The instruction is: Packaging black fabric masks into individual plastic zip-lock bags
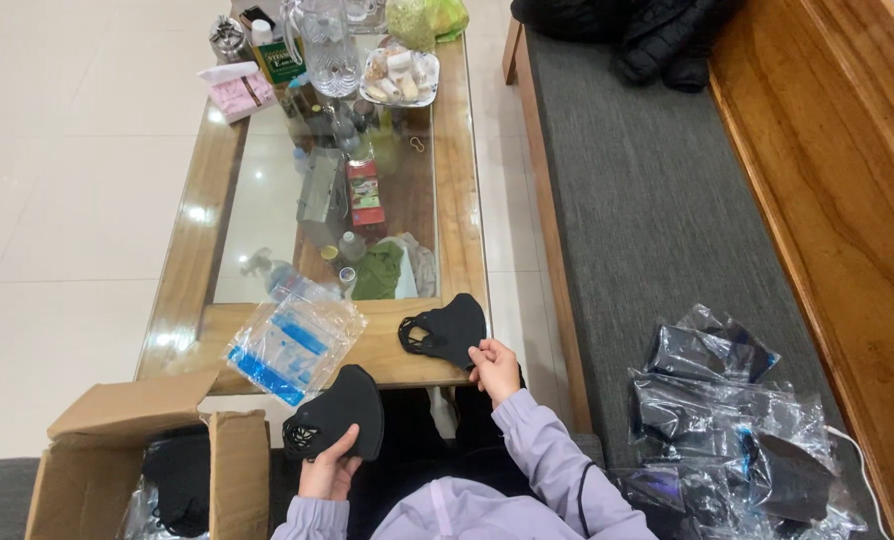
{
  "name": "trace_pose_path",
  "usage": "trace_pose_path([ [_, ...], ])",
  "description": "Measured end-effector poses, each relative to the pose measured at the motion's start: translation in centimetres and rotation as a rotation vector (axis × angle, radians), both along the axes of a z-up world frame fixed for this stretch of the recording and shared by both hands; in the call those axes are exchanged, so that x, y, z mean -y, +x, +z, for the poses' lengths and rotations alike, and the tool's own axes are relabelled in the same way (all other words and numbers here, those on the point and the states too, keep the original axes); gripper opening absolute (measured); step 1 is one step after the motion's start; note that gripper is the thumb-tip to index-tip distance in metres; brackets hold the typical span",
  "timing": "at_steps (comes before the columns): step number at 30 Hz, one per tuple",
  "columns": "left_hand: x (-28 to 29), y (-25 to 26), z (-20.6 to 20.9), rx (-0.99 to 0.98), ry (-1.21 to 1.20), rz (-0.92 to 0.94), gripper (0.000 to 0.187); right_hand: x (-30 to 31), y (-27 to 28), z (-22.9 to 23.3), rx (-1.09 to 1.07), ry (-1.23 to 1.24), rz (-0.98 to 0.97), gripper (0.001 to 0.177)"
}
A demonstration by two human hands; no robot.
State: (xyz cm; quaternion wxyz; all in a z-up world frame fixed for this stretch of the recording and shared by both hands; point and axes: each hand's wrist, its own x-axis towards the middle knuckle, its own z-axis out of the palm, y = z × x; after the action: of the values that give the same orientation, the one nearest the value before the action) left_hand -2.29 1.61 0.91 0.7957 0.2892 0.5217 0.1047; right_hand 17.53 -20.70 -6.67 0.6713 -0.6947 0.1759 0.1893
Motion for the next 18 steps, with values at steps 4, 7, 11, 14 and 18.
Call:
trace_pose_path([
  [4, 0.3, -0.1, -2.6, 0.043, -0.014, -0.046, 0.056, 0.2, 0.0, -1.2, 0.034, -0.123, 0.046, 0.024],
  [7, 1.0, 0.5, 0.1, 0.018, -0.067, -0.051, 0.052, -0.1, -0.6, 3.0, 0.048, -0.266, 0.133, 0.022],
  [11, 1.6, 0.7, 0.8, 0.041, -0.064, -0.072, 0.056, 0.7, -1.2, 2.9, 0.178, -0.501, 0.181, 0.037],
  [14, 1.7, 0.7, 0.5, 0.033, -0.104, -0.131, 0.056, 0.7, -2.4, 3.3, 0.338, -0.483, 0.217, 0.035],
  [18, 2.3, 0.8, 1.0, -0.009, -0.158, -0.19, 0.051, 0.2, -5.4, 6.6, 0.263, -0.27, 0.41, 0.022],
])
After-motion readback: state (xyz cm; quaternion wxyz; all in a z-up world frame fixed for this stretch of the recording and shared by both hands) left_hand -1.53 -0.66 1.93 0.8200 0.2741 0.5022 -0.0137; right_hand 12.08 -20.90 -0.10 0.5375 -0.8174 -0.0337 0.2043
